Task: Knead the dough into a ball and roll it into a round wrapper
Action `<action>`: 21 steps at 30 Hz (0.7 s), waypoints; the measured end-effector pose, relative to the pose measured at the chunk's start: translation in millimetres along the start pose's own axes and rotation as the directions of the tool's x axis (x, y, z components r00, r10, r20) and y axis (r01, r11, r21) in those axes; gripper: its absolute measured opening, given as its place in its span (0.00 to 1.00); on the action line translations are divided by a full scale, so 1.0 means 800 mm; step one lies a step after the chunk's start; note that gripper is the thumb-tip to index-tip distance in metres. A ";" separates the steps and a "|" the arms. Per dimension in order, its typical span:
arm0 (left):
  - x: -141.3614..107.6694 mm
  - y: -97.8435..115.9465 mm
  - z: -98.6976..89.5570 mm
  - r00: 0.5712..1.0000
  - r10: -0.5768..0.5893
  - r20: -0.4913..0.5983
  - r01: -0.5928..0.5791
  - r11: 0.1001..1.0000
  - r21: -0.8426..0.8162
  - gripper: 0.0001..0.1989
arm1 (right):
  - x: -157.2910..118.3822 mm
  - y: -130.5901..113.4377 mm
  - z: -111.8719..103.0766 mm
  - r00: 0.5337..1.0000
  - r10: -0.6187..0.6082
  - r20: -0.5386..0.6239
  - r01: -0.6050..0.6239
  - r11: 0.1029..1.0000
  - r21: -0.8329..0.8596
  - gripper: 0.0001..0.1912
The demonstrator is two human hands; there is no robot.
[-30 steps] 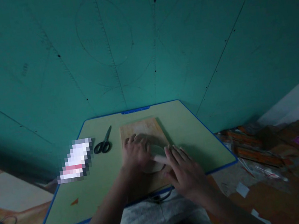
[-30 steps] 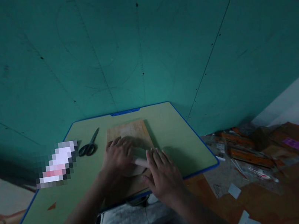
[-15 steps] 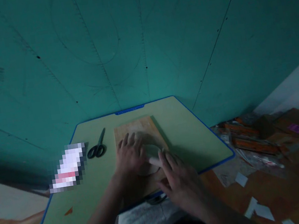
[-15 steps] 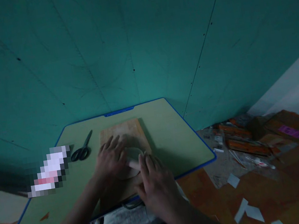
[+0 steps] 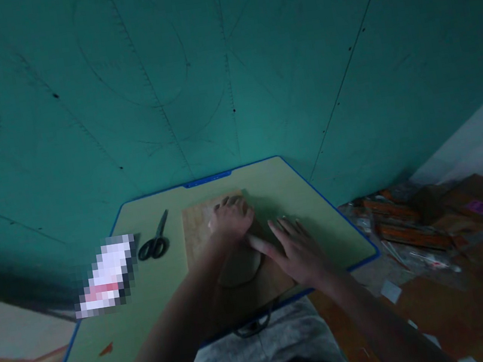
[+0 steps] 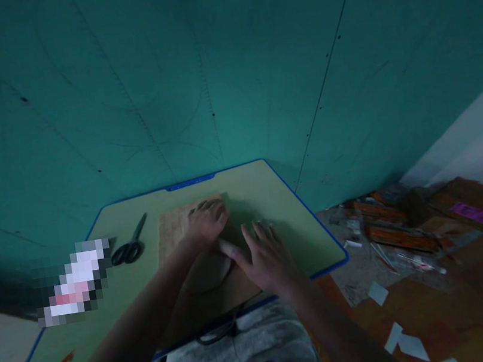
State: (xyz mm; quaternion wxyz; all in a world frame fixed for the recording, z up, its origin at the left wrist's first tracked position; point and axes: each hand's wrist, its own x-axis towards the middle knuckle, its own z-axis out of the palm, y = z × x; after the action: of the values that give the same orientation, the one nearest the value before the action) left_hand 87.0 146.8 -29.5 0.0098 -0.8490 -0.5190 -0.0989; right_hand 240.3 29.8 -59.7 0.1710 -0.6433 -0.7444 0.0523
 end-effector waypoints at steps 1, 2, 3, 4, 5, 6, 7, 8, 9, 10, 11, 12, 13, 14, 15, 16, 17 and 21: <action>0.002 0.001 0.000 1.000 -0.014 -0.003 0.014 1.000 0.000 0.18 | 0.002 0.003 0.000 0.999 0.036 0.014 -0.036 0.999 -0.004 0.34; 0.000 0.001 0.000 1.000 -0.013 -0.010 0.013 1.000 0.003 0.18 | 0.002 0.003 0.001 0.998 0.059 0.018 -0.059 0.998 -0.010 0.34; -0.004 -0.001 0.000 1.000 0.001 -0.021 -0.001 1.000 0.009 0.18 | -0.001 0.000 0.001 0.998 0.066 0.011 -0.066 0.998 -0.018 0.33; -0.012 -0.003 -0.001 0.999 0.022 -0.036 -0.021 1.000 0.014 0.17 | -0.006 -0.006 0.002 0.998 0.058 -0.005 -0.058 0.998 -0.026 0.32; -0.023 -0.006 -0.002 0.998 0.040 -0.054 -0.039 0.999 0.018 0.17 | -0.013 -0.014 0.003 0.999 0.039 -0.024 -0.040 0.999 -0.033 0.32; -0.037 -0.010 -0.004 0.996 0.058 -0.072 -0.057 0.998 0.024 0.16 | -0.022 -0.024 0.005 0.999 0.010 -0.041 -0.011 0.999 -0.037 0.31; -0.053 -0.014 -0.006 0.994 0.072 -0.085 -0.070 0.997 0.031 0.16 | -0.033 -0.036 0.006 0.999 -0.019 -0.051 0.017 0.999 -0.037 0.31; -0.071 -0.019 -0.009 0.993 0.079 -0.094 -0.075 0.996 0.043 0.16 | -0.043 -0.048 0.008 0.997 -0.045 -0.055 0.043 0.999 -0.034 0.32; -0.091 -0.024 -0.012 0.991 0.101 -0.088 -0.095 0.993 0.064 0.15 | -0.053 -0.058 0.010 0.996 -0.070 -0.059 0.069 0.997 -0.029 0.32; -0.112 -0.028 -0.014 0.986 0.150 -0.073 -0.143 0.986 0.089 0.14 | -0.062 -0.067 0.011 0.993 -0.095 -0.071 0.093 0.995 -0.029 0.32; -0.134 -0.032 -0.016 0.982 0.164 -0.091 -0.155 0.983 0.103 0.13 | -0.068 -0.073 0.012 0.989 -0.123 -0.086 0.120 0.992 -0.032 0.32; -0.155 -0.036 -0.017 0.984 0.138 -0.115 -0.127 0.987 0.101 0.14 | -0.071 -0.076 0.013 0.983 -0.151 -0.105 0.148 0.988 -0.038 0.31; -0.175 -0.039 -0.017 0.985 0.077 -0.152 -0.064 0.994 0.089 0.14 | -0.071 -0.076 0.012 0.976 -0.180 -0.119 0.175 0.983 -0.046 0.31; -0.193 -0.041 -0.016 0.984 0.032 -0.178 -0.020 0.997 0.073 0.16 | -0.067 -0.074 0.011 0.970 -0.207 -0.127 0.202 0.978 -0.054 0.30; -0.208 -0.042 -0.014 0.981 0.025 -0.190 -0.014 0.998 0.060 0.17 | -0.059 -0.071 0.009 0.966 -0.228 -0.124 0.222 0.973 -0.060 0.29; -0.221 -0.042 -0.011 0.979 0.013 -0.202 -0.002 0.999 0.052 0.18 | -0.048 -0.068 0.007 0.964 -0.240 -0.110 0.234 0.970 -0.064 0.28; -0.229 -0.042 -0.007 0.977 0.007 -0.214 0.004 0.999 0.050 0.19 | -0.035 -0.064 0.004 0.966 -0.242 -0.092 0.236 0.969 -0.069 0.27; -0.225 -0.040 0.000 0.964 -0.063 -0.258 0.082 0.995 0.064 0.22 | 0.038 -0.060 -0.002 0.978 -0.209 -0.002 0.208 0.975 -0.073 0.25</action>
State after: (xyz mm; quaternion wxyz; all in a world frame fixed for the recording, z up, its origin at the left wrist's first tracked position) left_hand -20.7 3.5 -64.1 0.1046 -0.8087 -0.5473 -0.1886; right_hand 192.6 50.9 -38.0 0.1556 -0.5677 -0.8084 0.0039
